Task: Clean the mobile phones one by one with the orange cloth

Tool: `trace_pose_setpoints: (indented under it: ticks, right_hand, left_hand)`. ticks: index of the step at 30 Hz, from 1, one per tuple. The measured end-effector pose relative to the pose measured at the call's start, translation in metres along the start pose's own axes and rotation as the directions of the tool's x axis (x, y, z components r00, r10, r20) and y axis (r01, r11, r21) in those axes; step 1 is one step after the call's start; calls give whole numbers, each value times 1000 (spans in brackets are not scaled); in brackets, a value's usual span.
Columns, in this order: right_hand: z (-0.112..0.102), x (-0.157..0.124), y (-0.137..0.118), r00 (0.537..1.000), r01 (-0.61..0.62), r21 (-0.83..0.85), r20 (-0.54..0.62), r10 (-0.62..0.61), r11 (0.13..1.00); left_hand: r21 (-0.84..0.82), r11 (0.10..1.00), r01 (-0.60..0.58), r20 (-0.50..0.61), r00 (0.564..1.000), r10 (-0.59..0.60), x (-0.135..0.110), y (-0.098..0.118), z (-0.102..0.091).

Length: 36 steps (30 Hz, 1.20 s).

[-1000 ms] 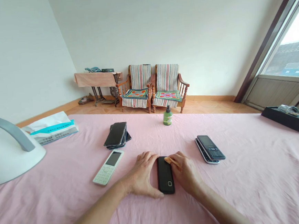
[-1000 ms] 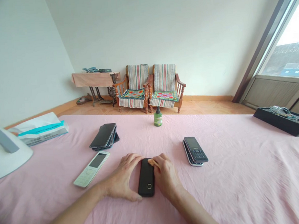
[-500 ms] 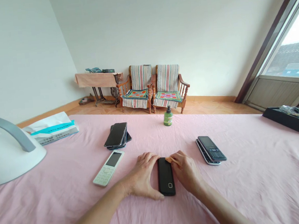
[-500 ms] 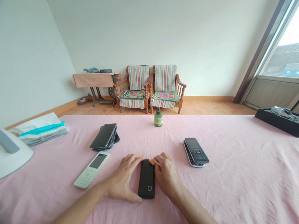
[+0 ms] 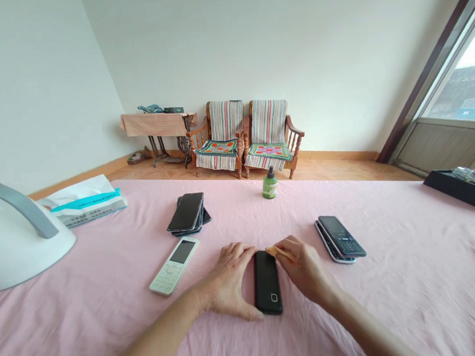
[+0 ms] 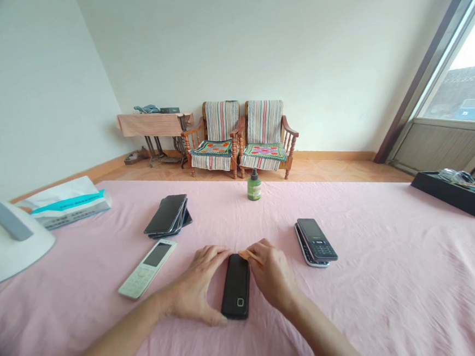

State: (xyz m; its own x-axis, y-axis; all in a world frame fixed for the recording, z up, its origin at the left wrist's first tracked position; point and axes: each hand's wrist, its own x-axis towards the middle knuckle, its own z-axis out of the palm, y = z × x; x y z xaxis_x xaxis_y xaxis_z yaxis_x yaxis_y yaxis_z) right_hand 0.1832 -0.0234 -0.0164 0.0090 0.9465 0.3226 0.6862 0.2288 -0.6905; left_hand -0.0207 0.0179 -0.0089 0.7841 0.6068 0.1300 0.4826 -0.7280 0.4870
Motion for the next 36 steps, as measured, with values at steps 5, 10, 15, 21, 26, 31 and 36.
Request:
trace_pose_setpoints:
  ticks: [5,10,15,21,26,31,36]
  right_hand:
    - [18,2,-9,985,171,-132,43,-167,976]
    - [18,5,-20,966,250,-187,110,-233,950]
    - [9,-17,-36,926,321,-42,222,-305,946]
    - [0,-54,-27,971,180,72,147,-189,981]
    - [-11,-61,-4,999,41,147,-40,-36,988]
    - [-19,-59,-7,979,-126,475,-81,186,871]
    - [-27,-57,-11,906,-343,755,108,409,559]
  left_hand:
    - [-21,999,39,-26,999,-40,1,1,2]
    - [-25,998,53,-49,997,-54,3,4,1]
    - [-22,999,48,-52,997,-49,2,5,2]
    - [-4,999,46,-63,997,-47,2,6,2]
    - [-43,997,61,-58,996,-63,-1,5,2]
    - [-118,990,74,-74,994,-83,-4,16,-1]
    - [-182,981,74,-114,989,-96,1,30,-15]
